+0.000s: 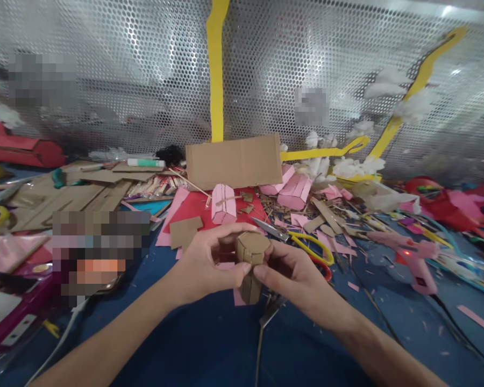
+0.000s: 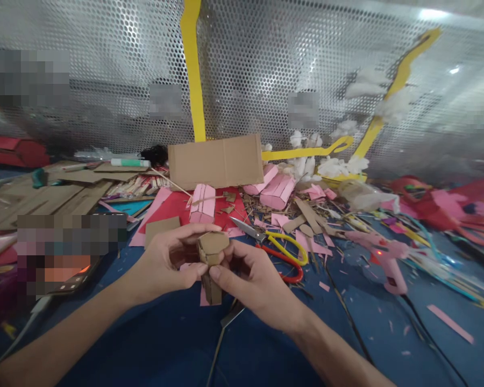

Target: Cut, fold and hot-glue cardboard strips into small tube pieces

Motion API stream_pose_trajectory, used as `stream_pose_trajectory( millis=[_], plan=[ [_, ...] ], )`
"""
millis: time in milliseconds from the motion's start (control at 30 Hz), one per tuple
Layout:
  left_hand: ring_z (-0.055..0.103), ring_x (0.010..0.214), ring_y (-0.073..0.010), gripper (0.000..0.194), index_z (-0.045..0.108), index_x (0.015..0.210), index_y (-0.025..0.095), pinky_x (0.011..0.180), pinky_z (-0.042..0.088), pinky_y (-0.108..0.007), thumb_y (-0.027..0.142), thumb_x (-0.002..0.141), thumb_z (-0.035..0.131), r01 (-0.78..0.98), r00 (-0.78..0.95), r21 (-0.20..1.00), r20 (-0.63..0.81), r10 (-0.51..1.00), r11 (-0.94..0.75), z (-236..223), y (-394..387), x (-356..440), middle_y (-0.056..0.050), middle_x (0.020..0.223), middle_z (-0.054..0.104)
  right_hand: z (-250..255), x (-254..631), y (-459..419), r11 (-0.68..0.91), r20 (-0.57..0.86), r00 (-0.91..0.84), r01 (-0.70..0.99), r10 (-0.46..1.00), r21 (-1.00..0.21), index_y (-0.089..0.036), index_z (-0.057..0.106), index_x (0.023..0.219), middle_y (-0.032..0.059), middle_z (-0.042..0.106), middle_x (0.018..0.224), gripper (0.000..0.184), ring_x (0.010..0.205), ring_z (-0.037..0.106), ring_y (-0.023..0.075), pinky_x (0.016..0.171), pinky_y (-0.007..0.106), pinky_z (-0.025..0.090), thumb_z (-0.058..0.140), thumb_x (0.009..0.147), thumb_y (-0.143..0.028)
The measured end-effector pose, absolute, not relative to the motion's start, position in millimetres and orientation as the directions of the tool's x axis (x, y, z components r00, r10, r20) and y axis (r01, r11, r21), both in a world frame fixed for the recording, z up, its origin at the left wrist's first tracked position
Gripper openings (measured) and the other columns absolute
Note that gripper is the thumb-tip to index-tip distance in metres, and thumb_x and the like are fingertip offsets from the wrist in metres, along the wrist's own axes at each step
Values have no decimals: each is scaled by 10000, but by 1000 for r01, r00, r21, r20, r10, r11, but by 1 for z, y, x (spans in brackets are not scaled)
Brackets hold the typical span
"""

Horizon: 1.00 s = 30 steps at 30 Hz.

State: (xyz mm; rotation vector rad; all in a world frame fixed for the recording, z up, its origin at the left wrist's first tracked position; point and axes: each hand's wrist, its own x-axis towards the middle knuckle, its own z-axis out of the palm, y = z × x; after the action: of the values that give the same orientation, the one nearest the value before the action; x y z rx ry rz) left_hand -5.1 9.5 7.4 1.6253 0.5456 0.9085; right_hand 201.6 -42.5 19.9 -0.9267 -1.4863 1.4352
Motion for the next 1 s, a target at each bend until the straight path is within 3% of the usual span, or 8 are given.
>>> stream_pose_trajectory(
  millis=[200, 533, 1000],
  plan=[
    [749, 1056, -243, 547, 643, 1326, 203, 941, 617, -361, 83, 803, 750, -114, 592, 966, 254, 765, -233, 10, 9, -4, -78, 1176, 765, 15, 203, -42, 81, 79, -364, -10, 928, -997, -174, 636, 951, 34, 626, 902, 303, 797, 558, 160, 774, 322, 493, 761, 919, -449],
    [743, 1060, -230, 547, 622, 1355, 233, 919, 616, -348, 133, 835, 756, -101, 609, 979, 203, 766, -180, 8, 10, -5, -77, 1193, 756, 19, 201, -42, 72, 84, -374, -46, 924, -996, -195, 596, 918, 2, 542, 850, 267, 819, 574, 175, 810, 345, 510, 737, 935, -422],
    [745, 1050, -213, 536, 659, 1279, 224, 930, 610, -311, 66, 775, 748, -94, 580, 961, 264, 771, -259, 13, 7, -3, -42, 1162, 758, 18, 199, -46, 112, 92, -368, 33, 925, -993, -201, 634, 988, 11, 601, 861, 188, 792, 571, 170, 774, 317, 512, 704, 956, -372]
  ],
)
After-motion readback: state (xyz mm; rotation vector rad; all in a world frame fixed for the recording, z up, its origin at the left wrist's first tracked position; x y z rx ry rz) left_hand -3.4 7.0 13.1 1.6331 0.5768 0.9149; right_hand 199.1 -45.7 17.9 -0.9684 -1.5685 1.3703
